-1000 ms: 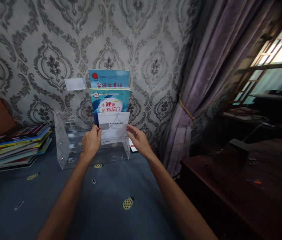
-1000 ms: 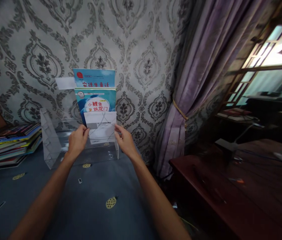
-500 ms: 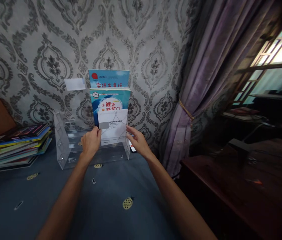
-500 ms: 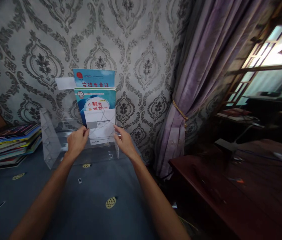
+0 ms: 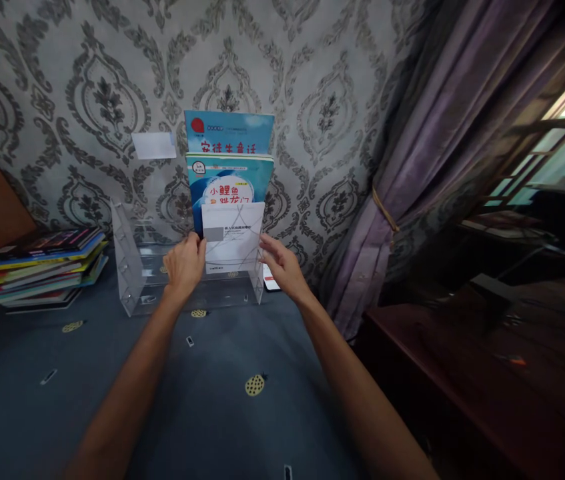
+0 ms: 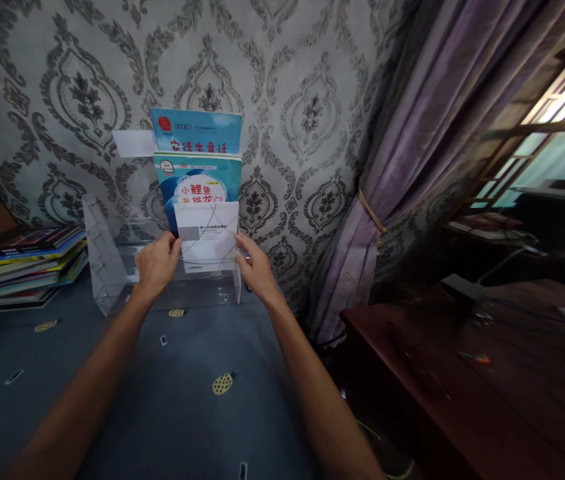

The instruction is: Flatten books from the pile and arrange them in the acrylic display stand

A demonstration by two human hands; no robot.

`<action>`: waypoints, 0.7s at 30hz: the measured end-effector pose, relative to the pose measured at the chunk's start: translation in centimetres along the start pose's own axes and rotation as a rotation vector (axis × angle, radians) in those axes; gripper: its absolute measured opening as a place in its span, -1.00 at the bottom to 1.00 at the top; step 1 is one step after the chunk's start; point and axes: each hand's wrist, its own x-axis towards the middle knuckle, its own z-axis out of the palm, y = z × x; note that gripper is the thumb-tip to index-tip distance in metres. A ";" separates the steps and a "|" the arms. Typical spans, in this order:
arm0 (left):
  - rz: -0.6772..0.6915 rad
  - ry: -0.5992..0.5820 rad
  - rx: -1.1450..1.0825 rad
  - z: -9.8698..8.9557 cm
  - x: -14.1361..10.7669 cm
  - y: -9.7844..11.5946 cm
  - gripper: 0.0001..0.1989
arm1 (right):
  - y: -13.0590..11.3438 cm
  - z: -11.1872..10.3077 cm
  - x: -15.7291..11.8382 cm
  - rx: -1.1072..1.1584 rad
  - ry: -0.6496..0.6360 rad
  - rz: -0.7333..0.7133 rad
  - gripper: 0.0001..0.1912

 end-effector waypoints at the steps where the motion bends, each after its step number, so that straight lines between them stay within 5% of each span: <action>1: -0.003 0.000 -0.009 0.0 0.0 0.0 -0.66 | 0.0 0.0 0.0 0.002 0.003 0.004 -0.48; 21: 0.012 -0.039 -0.324 2.0 1.3 -1.5 -0.65 | -0.4 0.2 0.2 0.034 -0.063 0.050 -0.44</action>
